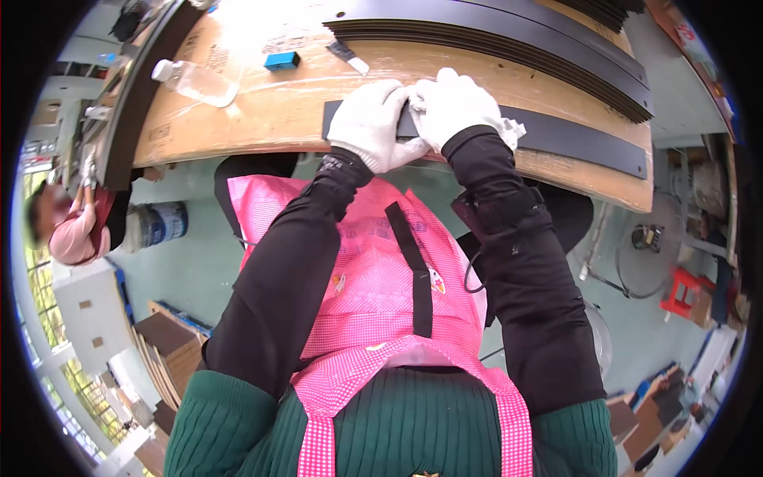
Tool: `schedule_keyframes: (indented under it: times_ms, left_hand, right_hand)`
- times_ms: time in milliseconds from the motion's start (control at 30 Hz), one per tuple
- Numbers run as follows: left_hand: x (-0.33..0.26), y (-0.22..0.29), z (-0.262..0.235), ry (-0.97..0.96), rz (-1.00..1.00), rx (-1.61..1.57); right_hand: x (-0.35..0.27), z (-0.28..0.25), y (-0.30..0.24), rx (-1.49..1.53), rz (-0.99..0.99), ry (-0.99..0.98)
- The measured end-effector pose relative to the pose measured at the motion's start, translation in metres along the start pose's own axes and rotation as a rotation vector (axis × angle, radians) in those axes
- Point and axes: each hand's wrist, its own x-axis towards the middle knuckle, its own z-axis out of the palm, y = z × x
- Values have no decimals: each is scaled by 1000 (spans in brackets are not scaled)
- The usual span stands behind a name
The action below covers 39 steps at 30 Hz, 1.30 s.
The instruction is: Cleaning and applying treatment to black furniture panels in a workshop environment.
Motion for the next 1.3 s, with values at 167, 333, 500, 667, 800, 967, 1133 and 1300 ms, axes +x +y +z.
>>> schedule_keyframes:
  times_ms: [167,333,500,667,800,967,1133,1300]
  left_hand:
    - [-8,-7,-5,-31,-37,82]
    - [7,-5,-3,-37,8,75]
    - [6,-32,0,-128,77,-80]
    - [11,-27,-35,-358,-51,-94]
    - [9,-26,-28,-432,-67,-193]
    - [8,-30,-29,-354,-35,-143]
    - [10,-29,-26,-232,5,-87]
    - [3,-40,-36,-229,74,-49]
  right_hand:
    - [1,-26,47,-166,28,-199]
    - [0,-30,65,-222,161,-75]
    - [-9,30,-18,13,-191,109]
    - [-25,-27,93,38,-327,326]
    - [-39,-22,100,72,-53,252]
    - [-40,-13,96,88,-51,304]
    - [-31,-12,82,-67,17,490]
    - [-24,-4,41,-97,183,254]
